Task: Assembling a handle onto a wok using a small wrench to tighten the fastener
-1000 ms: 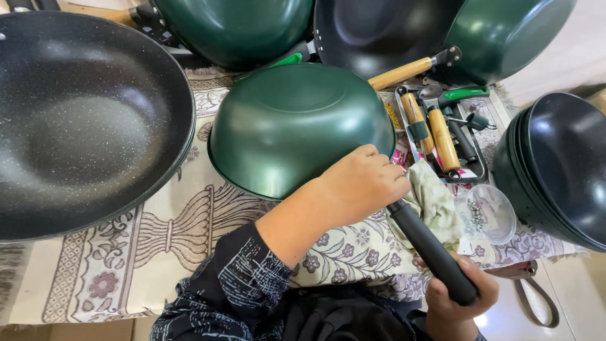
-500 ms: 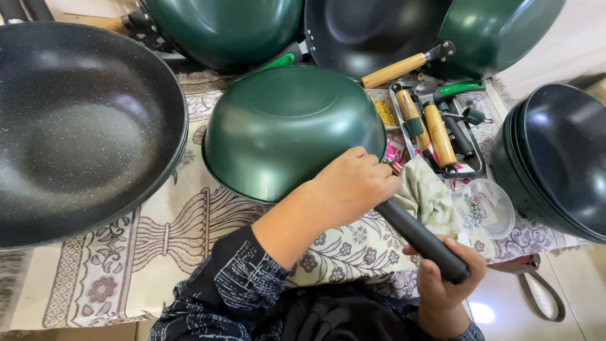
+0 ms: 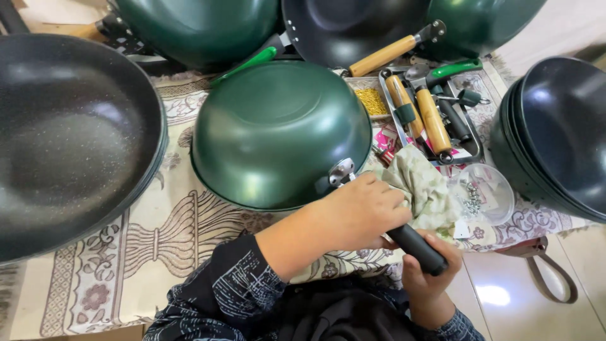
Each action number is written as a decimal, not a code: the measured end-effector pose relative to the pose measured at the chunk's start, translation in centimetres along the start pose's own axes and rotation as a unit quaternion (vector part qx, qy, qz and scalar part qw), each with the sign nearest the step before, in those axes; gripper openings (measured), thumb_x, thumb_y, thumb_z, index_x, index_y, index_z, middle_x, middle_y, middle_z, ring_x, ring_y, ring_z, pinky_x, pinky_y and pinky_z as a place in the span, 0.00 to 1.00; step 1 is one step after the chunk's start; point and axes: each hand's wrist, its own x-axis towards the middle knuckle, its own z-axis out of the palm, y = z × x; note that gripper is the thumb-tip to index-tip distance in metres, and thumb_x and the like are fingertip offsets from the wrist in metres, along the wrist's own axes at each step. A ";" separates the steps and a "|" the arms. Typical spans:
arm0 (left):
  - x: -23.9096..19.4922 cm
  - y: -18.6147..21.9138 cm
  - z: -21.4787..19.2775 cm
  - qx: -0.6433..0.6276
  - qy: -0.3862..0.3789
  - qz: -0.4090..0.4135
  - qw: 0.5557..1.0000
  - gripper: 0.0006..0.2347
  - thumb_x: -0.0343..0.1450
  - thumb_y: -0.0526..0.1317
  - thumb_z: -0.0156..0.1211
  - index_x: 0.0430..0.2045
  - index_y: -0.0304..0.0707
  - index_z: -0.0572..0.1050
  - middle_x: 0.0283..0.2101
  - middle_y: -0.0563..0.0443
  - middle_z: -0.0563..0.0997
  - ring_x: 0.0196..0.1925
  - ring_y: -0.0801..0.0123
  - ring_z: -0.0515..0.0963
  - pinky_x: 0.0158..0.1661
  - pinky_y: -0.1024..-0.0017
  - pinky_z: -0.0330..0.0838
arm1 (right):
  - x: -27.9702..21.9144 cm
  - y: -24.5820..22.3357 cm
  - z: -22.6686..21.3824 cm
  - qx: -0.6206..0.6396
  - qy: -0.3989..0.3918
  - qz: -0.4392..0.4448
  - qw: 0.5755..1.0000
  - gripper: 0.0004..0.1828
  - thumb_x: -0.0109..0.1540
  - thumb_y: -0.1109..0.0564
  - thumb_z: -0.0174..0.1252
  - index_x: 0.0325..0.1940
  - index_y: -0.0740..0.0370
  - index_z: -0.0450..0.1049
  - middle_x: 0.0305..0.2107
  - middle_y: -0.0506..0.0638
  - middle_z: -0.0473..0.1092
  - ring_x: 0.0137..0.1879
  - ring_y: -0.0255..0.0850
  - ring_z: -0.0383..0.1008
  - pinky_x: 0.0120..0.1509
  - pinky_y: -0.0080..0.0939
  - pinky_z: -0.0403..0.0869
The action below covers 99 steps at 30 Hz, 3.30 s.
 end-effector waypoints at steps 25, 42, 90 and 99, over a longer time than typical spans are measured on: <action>-4.5 -1.9 6.1 0.179 0.051 -0.068 0.980 0.08 0.74 0.35 0.51 0.35 0.38 0.81 0.52 0.43 0.80 0.63 0.46 0.75 0.66 0.40 0.61 | -1.7 4.4 -2.7 -0.105 -0.184 0.002 0.977 0.22 0.57 0.54 0.72 0.49 0.68 0.74 0.40 0.58 0.75 0.44 0.50 0.75 0.54 0.47 0.74; -2.7 1.1 8.6 0.062 -0.016 -0.008 0.998 0.20 0.65 0.42 0.60 0.53 0.45 0.76 0.51 0.43 0.80 0.61 0.40 0.76 0.63 0.41 0.63 | -0.9 4.4 -3.3 -0.117 -0.244 0.002 0.963 0.23 0.61 0.50 0.66 0.55 0.62 0.71 0.43 0.55 0.75 0.45 0.51 0.75 0.56 0.52 0.69; -2.6 -0.1 8.9 0.055 0.283 0.074 0.955 0.14 0.78 0.45 0.38 0.26 0.44 0.70 0.24 0.50 0.65 0.25 0.59 0.67 0.31 0.63 0.67 | 23.4 23.3 7.4 -0.387 -0.272 0.051 0.880 0.22 0.65 0.47 0.62 0.62 0.56 0.74 0.46 0.59 0.77 0.55 0.57 0.76 0.56 0.61 0.75; -2.9 -0.4 10.1 0.067 0.272 0.082 0.956 0.16 0.78 0.50 0.35 0.28 0.45 0.70 0.25 0.51 0.67 0.26 0.59 0.70 0.34 0.62 0.70 | 23.7 20.0 1.7 0.006 -0.029 0.240 0.970 0.13 0.72 0.61 0.58 0.61 0.63 0.71 0.37 0.53 0.71 0.33 0.38 0.76 0.33 0.38 0.83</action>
